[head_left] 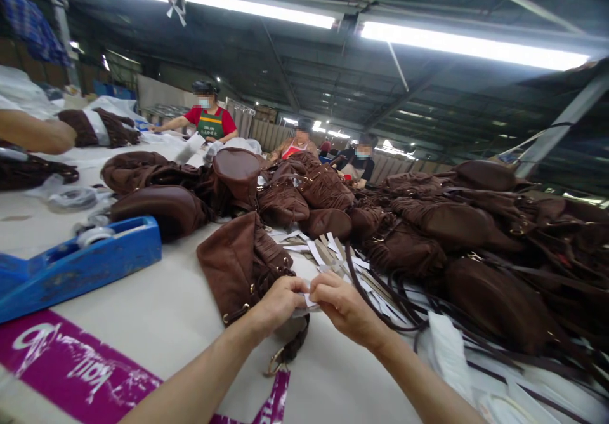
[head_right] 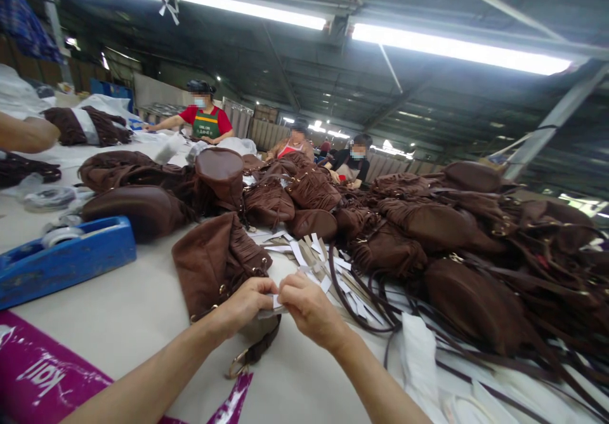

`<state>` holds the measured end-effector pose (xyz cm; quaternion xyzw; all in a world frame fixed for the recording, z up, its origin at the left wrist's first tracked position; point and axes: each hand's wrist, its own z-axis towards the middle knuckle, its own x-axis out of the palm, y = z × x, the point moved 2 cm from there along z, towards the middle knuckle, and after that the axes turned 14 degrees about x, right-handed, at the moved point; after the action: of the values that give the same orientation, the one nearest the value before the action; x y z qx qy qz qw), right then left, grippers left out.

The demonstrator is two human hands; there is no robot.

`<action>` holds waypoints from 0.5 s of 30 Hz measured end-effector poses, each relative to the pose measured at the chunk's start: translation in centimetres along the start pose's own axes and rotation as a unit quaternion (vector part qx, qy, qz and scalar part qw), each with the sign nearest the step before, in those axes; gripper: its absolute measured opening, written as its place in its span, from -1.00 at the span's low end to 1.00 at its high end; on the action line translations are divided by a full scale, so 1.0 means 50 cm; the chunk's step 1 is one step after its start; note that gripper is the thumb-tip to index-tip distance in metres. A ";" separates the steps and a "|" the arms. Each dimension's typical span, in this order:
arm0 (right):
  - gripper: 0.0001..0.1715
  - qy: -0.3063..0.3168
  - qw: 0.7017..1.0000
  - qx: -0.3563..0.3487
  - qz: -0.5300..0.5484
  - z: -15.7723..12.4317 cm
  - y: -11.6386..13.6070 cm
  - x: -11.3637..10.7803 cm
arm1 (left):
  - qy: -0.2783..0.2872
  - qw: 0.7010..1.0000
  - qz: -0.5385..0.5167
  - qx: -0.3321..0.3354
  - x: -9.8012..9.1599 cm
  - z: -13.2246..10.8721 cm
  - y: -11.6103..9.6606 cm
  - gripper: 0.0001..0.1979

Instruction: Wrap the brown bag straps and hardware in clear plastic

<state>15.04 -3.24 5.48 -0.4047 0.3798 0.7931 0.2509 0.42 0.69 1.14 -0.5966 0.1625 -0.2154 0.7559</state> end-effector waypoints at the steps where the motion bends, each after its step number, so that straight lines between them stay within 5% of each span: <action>1: -0.74 0.007 1.000 -0.012 -0.019 -0.003 0.006 -0.002 | 0.003 1.000 -0.008 -0.006 0.000 -0.002 -0.001 -0.89; 8: -0.83 0.062 0.993 -0.044 -0.091 -0.023 0.033 -0.028 | 0.006 0.997 -0.066 -0.030 0.005 -0.006 -0.014 -0.82; 15: -0.78 0.025 0.983 -0.057 -0.173 -0.051 0.032 -0.032 | 0.053 0.996 -0.068 -0.026 0.010 -0.009 -0.004 -0.74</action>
<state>15.94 -6.37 6.47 -0.4974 0.2642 0.7478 0.3515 0.58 0.04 1.23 -0.6131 0.1669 -0.2939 0.7141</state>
